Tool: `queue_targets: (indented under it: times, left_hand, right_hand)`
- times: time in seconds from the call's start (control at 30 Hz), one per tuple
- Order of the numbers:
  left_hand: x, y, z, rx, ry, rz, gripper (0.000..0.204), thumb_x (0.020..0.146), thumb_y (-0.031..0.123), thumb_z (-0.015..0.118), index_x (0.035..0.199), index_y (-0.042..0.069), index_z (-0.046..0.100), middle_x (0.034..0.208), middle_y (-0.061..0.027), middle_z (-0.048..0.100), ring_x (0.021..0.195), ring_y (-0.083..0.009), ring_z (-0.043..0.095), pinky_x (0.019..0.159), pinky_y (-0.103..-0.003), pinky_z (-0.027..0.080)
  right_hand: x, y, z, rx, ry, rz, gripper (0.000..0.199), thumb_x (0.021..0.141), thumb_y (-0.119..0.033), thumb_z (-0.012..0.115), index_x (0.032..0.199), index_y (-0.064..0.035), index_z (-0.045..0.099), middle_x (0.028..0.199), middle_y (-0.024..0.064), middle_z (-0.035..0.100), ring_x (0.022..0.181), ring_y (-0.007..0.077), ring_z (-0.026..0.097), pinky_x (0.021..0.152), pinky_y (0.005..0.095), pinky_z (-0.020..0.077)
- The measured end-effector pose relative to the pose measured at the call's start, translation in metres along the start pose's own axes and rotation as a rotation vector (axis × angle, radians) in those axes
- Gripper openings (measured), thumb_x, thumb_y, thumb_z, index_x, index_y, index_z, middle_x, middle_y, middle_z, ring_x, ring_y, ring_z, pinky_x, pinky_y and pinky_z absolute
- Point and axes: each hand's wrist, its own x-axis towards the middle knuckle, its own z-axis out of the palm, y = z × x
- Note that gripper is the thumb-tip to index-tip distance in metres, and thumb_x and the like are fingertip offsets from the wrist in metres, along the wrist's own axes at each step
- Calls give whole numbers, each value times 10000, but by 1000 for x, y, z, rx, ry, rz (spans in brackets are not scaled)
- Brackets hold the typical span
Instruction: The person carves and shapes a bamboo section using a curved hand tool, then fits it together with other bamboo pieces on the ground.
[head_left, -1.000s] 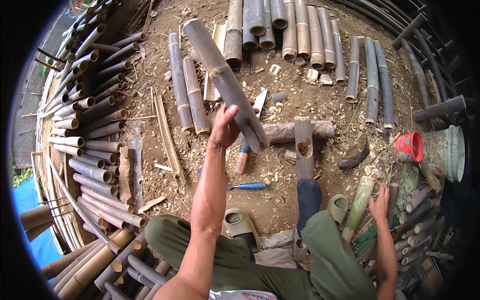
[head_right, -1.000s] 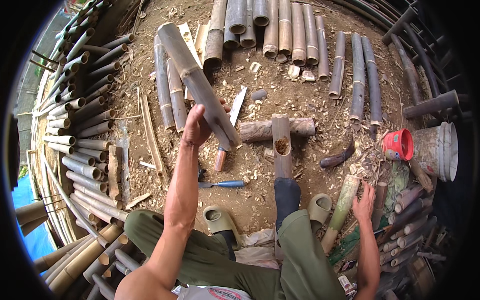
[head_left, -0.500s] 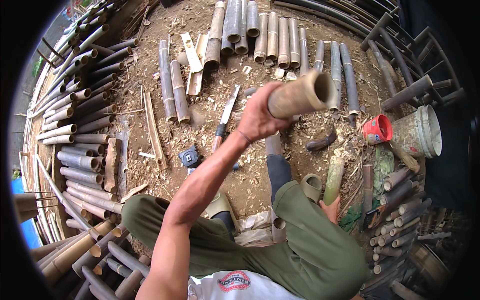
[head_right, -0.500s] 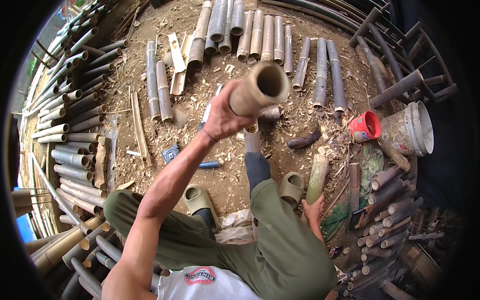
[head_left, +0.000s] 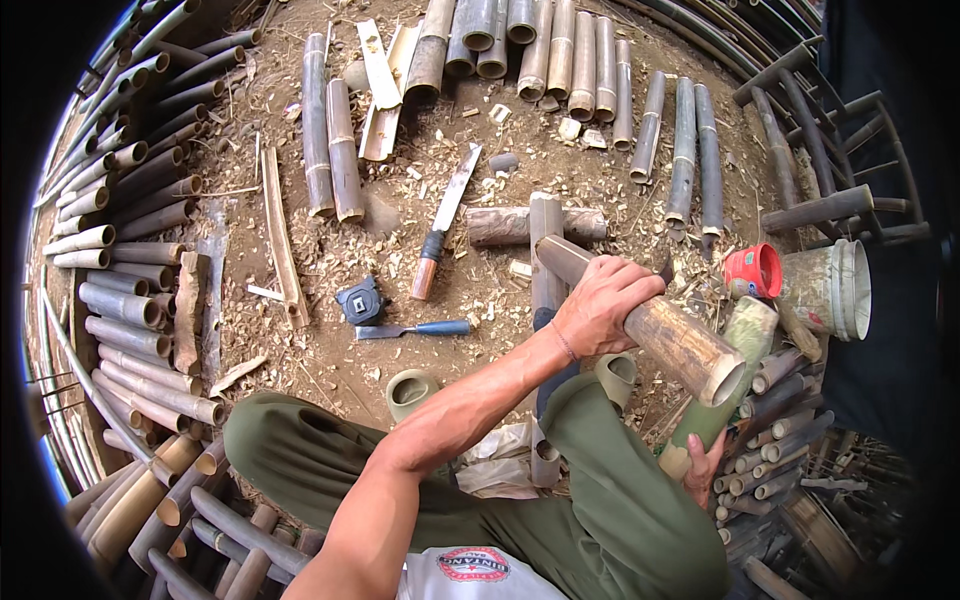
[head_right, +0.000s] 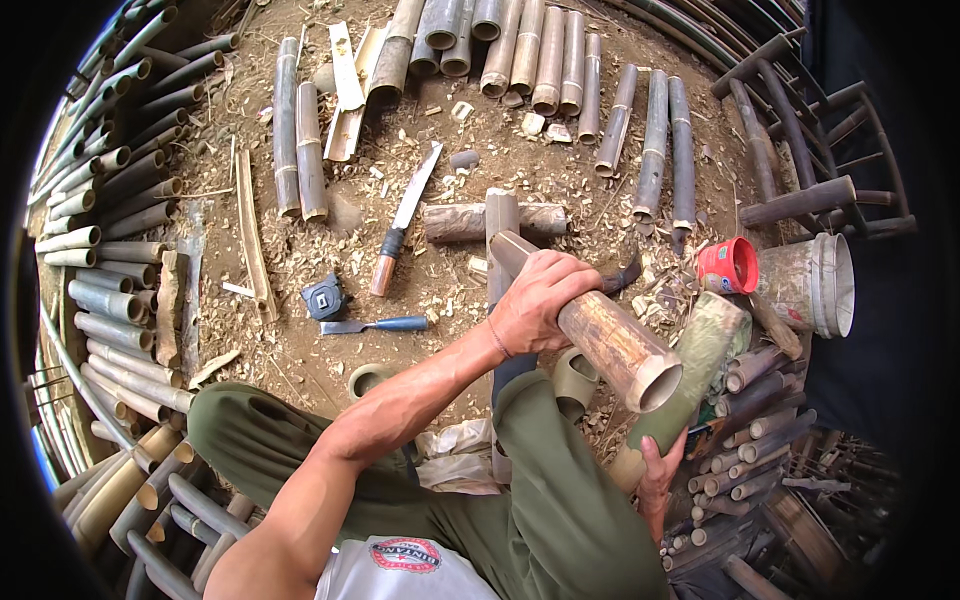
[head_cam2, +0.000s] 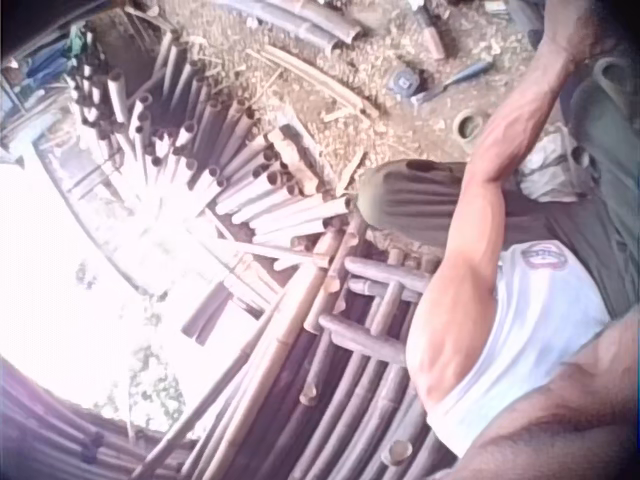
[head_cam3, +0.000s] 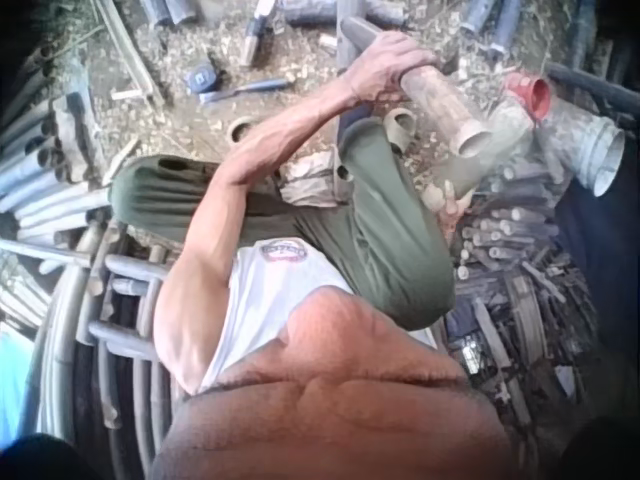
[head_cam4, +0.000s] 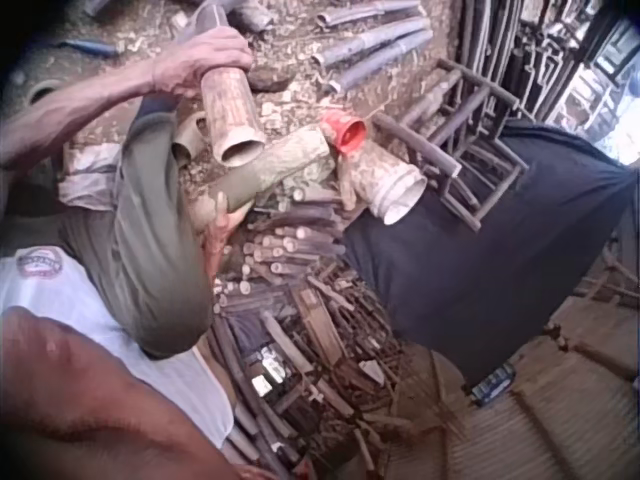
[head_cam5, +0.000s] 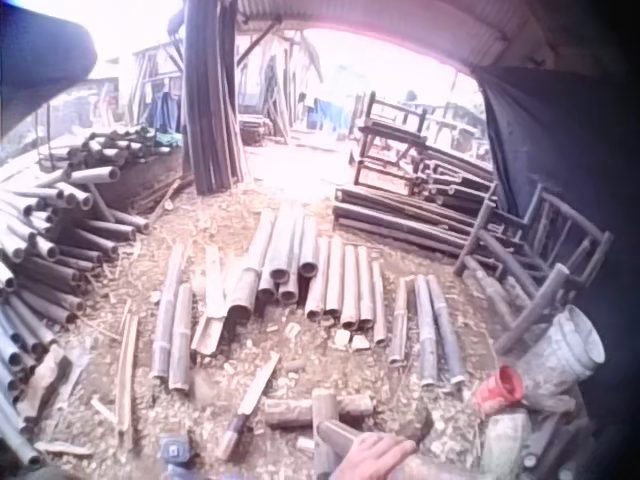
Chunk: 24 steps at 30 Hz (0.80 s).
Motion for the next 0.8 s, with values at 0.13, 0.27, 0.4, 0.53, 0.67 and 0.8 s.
queue_targets:
  times: [0.13,0.27,0.4,0.53,0.67,0.8]
  left_hand:
    - [13,-11,-12,-54,39,-55,657,598,238,843,1175,101,560,1074,-96,595,1030,-305,573,915,-440,422]
    - [25,-21,-16,-111,107,-77,630,611,241,841,1156,100,558,1057,-103,604,1010,-326,574,876,-446,440]
    - [18,-31,-18,-110,90,-103,630,613,248,839,1159,103,561,1050,-100,606,1008,-324,577,886,-437,437]
    - [12,-25,-14,-79,74,-101,622,629,242,832,1177,112,568,1050,-93,605,1016,-310,578,907,-431,427]
    - [8,-26,-14,-103,56,-95,626,623,234,830,1178,113,568,1049,-93,605,1014,-311,579,909,-432,424]
    - [13,-30,-13,-114,88,-55,632,612,235,830,1173,112,568,1041,-96,608,1011,-310,582,900,-429,424]
  right_hand:
    - [-2,-76,29,93,-76,-168,775,783,-273,672,1401,46,330,1211,225,537,948,299,626,818,416,540]
    - [-7,-139,50,51,-52,-330,894,754,-385,722,1387,89,303,1217,232,531,952,304,626,828,421,536]
    - [-7,-159,54,45,-158,-511,998,701,-476,798,1369,95,325,1267,236,517,1061,312,603,918,422,492]
    - [-9,-160,73,-342,-128,-328,936,715,-435,805,1348,82,349,1168,234,573,985,288,636,872,419,514]
    - [-18,-170,72,-170,-232,-330,915,724,-424,809,1356,60,357,1136,234,583,924,270,648,847,395,522]
    - [-13,-155,82,-18,-198,-444,904,721,-455,815,1326,61,387,1119,225,579,892,270,650,816,398,540]
